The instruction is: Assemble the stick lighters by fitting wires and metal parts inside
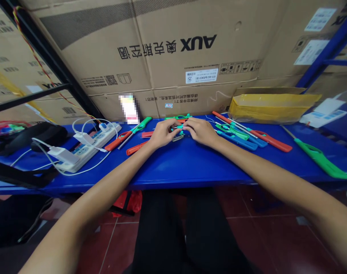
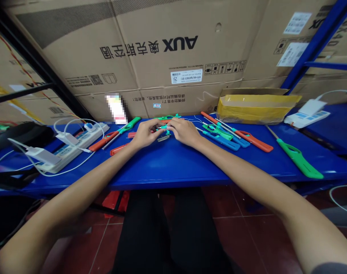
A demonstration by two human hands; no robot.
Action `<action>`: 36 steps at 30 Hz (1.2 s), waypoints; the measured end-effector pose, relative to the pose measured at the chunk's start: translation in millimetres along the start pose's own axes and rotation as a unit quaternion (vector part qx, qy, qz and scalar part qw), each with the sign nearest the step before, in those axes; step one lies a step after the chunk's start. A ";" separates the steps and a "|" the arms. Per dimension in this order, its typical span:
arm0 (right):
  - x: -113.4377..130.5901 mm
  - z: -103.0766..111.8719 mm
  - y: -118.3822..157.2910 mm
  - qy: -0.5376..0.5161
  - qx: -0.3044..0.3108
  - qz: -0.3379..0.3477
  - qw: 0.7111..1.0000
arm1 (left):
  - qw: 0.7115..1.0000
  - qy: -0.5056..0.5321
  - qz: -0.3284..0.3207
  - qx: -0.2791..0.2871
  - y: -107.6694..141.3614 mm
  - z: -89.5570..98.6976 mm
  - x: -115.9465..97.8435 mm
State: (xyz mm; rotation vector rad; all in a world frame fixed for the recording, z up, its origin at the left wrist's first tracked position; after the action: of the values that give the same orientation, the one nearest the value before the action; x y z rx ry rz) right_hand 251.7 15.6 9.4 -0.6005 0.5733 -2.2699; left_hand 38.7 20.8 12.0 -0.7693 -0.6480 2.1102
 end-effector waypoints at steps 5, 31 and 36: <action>1.1 2.1 -4.7 -0.027 -0.010 -0.002 1.000 | 1.000 -0.002 -0.003 -0.007 -2.5 2.9 1.0; -11.8 4.6 -7.1 -0.008 -0.003 -0.020 1.000 | 0.999 -0.027 0.023 -0.001 -1.8 17.0 9.6; -27.5 9.6 -7.7 -0.016 -0.009 -0.034 0.999 | 0.999 -0.017 0.049 -0.015 -1.5 28.6 21.7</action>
State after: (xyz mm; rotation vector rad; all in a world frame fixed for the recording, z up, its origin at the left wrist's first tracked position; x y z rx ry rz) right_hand 270.7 38.4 14.4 -0.6728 0.5660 -2.3169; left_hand 8.3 33.7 26.1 -0.7975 -0.6735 2.2126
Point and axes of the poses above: each hand's wrist, its own y-axis away from the middle knuckle, its own z-axis out of the back of the hand, x = y × z, the point moved 3 cm from there along -y, towards the middle knuckle
